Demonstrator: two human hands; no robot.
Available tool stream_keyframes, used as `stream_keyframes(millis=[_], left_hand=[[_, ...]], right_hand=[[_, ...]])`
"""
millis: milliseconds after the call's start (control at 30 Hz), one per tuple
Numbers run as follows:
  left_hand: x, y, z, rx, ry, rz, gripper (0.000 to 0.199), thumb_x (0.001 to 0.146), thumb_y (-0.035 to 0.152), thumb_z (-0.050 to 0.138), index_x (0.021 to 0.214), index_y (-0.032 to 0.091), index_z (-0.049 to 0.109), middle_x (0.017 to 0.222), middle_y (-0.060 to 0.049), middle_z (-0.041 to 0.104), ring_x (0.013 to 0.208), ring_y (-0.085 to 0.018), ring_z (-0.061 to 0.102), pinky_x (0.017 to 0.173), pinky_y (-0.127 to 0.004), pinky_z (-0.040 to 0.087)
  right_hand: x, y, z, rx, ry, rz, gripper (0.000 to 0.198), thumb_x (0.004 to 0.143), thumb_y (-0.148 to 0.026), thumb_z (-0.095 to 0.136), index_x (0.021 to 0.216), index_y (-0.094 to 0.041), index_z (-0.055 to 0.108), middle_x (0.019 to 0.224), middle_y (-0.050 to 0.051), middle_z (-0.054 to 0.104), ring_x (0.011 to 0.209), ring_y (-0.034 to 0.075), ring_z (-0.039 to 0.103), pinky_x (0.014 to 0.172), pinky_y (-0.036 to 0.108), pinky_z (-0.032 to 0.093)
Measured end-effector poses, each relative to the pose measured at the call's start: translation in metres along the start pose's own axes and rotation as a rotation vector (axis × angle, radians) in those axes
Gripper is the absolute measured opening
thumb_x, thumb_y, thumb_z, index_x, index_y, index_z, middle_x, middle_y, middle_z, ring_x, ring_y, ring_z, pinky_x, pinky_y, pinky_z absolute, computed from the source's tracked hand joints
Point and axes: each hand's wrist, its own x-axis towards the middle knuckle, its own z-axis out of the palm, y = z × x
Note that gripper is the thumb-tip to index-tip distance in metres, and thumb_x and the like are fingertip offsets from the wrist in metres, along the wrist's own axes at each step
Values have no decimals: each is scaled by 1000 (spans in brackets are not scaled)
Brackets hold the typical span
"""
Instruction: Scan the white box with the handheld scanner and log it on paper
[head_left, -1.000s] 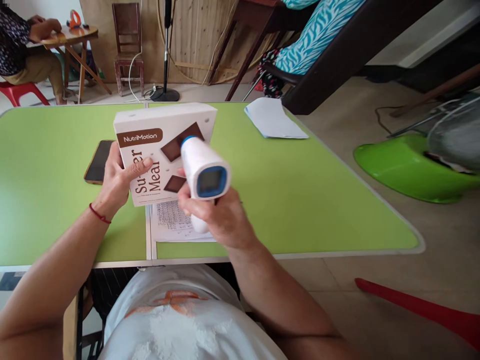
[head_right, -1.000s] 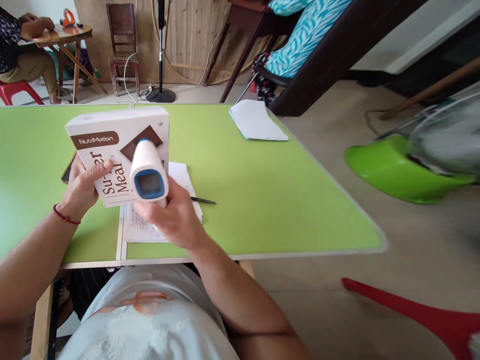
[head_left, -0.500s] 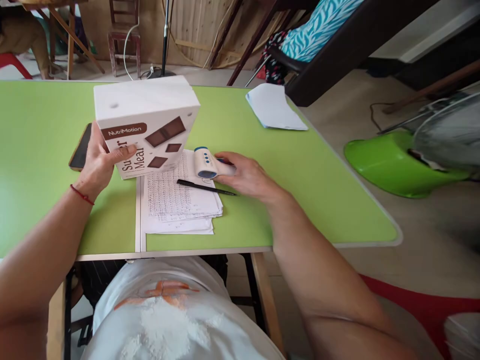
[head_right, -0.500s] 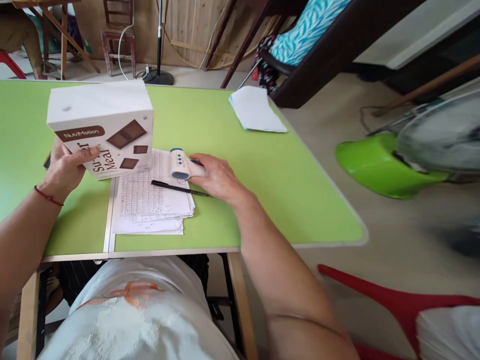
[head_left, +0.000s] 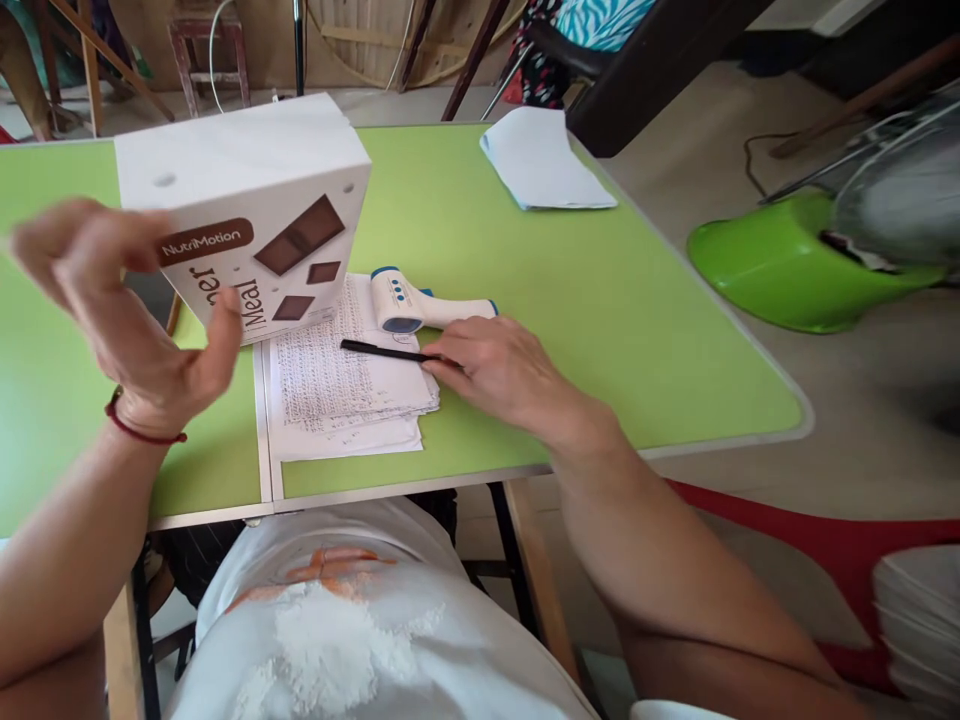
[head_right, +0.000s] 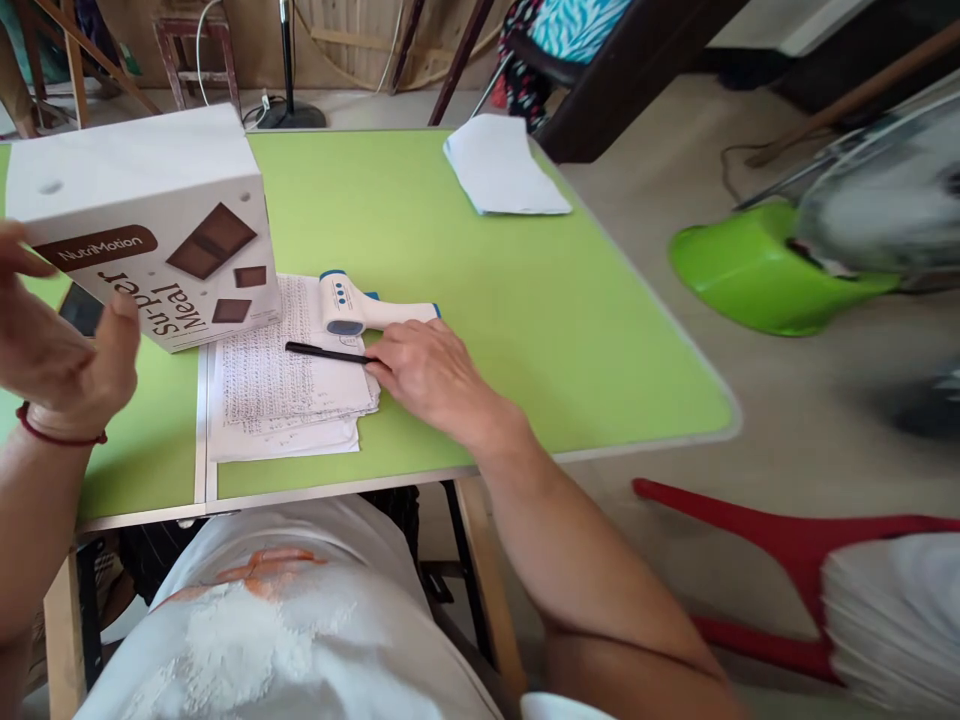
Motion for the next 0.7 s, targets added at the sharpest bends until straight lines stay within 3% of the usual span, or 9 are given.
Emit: stream_keyframes(millis=[100,267,367,533,700], left_hand=[[1,17,20,89,-86,9,37,94,50,64,119,26,54,99,-3,59,109,-24,54,84,-36,47],[-2,40,48,298,-271,95,19,100,32,51,113,22,63,92,-7,62,84,-21,57,74,-34,46],[-6,44,58,408,-376,205,27,103,20,40,114,19,65,91,-8,64,71,-19,53,68,-33,44],[-8,42,63,426,-445,240,30,99,14,43,117,20,66,88,-9,61,68,-20,50,66,-32,42],[-6,43,63,416,-456,221,28,97,13,48,111,23,70,88,-7,59,64,-18,44,65,-32,40]], right_hand=[[-8,-10,1,99,91,87,7,83,-27,65,77,-24,68,69,2,65,66,20,59,64,35,41],[-24,-43,5,663,391,209,12,76,-27,69,75,-24,57,60,-3,60,53,14,54,52,30,43],[-31,-60,16,897,398,279,6,75,-26,66,76,-24,61,60,-3,62,53,14,56,51,29,46],[-34,-71,31,937,346,441,6,69,-24,65,72,-22,61,55,-5,60,45,10,49,43,24,39],[-32,-72,33,764,340,361,13,70,-23,64,64,-23,53,48,-7,53,41,9,44,41,23,37]])
